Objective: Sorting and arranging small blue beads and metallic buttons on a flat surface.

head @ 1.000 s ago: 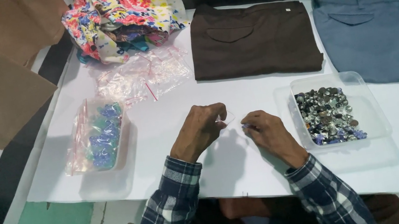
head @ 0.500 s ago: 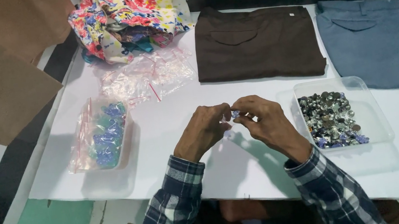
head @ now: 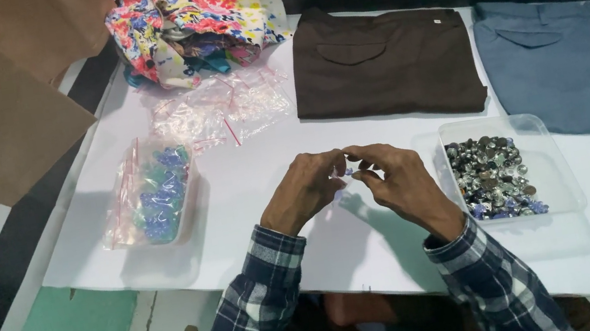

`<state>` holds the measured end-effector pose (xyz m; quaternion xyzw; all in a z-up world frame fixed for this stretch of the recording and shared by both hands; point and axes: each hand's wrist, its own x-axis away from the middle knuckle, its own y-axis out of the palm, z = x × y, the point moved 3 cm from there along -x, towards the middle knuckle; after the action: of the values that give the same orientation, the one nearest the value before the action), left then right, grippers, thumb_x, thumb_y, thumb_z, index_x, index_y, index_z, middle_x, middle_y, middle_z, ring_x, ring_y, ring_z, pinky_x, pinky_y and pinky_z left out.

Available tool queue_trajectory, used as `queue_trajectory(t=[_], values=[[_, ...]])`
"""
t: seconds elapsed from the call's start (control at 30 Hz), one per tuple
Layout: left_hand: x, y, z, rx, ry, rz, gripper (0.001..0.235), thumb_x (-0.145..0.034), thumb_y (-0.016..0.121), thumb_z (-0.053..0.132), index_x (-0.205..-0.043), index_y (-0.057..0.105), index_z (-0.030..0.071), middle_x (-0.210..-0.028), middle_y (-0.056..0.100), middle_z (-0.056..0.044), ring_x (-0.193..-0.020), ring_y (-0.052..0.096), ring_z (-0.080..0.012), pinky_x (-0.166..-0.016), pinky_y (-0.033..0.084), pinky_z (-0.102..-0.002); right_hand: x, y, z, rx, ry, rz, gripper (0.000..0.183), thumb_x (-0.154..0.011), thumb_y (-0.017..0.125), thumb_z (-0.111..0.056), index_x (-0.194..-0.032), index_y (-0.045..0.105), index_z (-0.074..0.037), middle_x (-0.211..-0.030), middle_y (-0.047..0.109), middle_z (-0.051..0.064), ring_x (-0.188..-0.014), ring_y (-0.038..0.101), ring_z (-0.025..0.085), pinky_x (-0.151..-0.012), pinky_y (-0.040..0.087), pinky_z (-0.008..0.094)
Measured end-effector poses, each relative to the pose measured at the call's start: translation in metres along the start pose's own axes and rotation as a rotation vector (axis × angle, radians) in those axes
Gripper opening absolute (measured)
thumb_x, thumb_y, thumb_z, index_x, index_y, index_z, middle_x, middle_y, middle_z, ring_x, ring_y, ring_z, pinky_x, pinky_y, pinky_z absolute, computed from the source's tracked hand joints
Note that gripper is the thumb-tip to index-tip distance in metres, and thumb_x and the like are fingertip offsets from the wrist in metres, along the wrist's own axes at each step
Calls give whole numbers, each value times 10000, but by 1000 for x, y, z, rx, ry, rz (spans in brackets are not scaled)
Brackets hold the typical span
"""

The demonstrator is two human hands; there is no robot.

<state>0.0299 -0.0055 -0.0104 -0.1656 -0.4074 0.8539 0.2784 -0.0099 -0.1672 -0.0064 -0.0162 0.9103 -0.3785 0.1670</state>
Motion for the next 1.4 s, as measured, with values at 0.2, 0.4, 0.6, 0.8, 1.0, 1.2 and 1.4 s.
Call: queue_trajectory(t=[0.2,0.4,0.6,0.8,1.0,1.2,1.4], values=[[-5,6,-6,-16,-15,-9,302,-833,746,-7,-1110,672,89,-955,762,-74,-1015,728,-303,-904,601,-424,3,5,5,118,3,3,377,-892,729,-78,-1264,681,-116,-1099,770,94,-949,750,249,-878,573,365],[4,-11,10,226,138,119,225,-798,763,-33,-970,651,57,-905,757,-139,-964,739,-356,-832,613,-499,15,-13,-6,-208,221,61,403,-960,504,11,-1329,640,-75,-1273,689,193,-1125,683,377,-972,540,469],[13,-19,23,620,239,136,169,-810,748,-30,-910,664,78,-1023,752,-170,-968,736,-307,-943,562,-497,20,11,33,-734,290,-20,331,-923,667,-159,-1230,725,-49,-1046,760,135,-998,665,189,-947,532,417],[14,-15,21,751,233,77,747,-757,835,60,-1389,437,59,-1449,503,-283,-1307,471,-539,-1087,412,-643,25,12,38,-804,295,185,181,-919,737,-127,-1061,755,-16,-827,714,92,-835,597,115,-827,506,294],[3,10,7,624,99,318,459,-866,726,-15,-1279,594,136,-1000,765,-177,-996,739,-332,-891,607,-406,27,9,23,-723,267,232,168,-914,746,-139,-1032,748,-19,-848,733,124,-889,657,148,-865,538,335],[0,18,7,559,77,277,508,-809,767,-4,-1268,604,138,-968,774,-162,-999,730,-338,-883,615,-408,23,5,18,-708,215,260,176,-940,743,-196,-999,759,-30,-874,746,132,-921,675,164,-883,538,349],[2,4,19,500,98,308,207,-852,741,3,-1050,746,63,-846,772,-177,-850,768,-309,-780,633,-399,19,5,15,-711,227,221,106,-929,740,-141,-965,763,-44,-823,732,117,-883,640,135,-867,526,342]])
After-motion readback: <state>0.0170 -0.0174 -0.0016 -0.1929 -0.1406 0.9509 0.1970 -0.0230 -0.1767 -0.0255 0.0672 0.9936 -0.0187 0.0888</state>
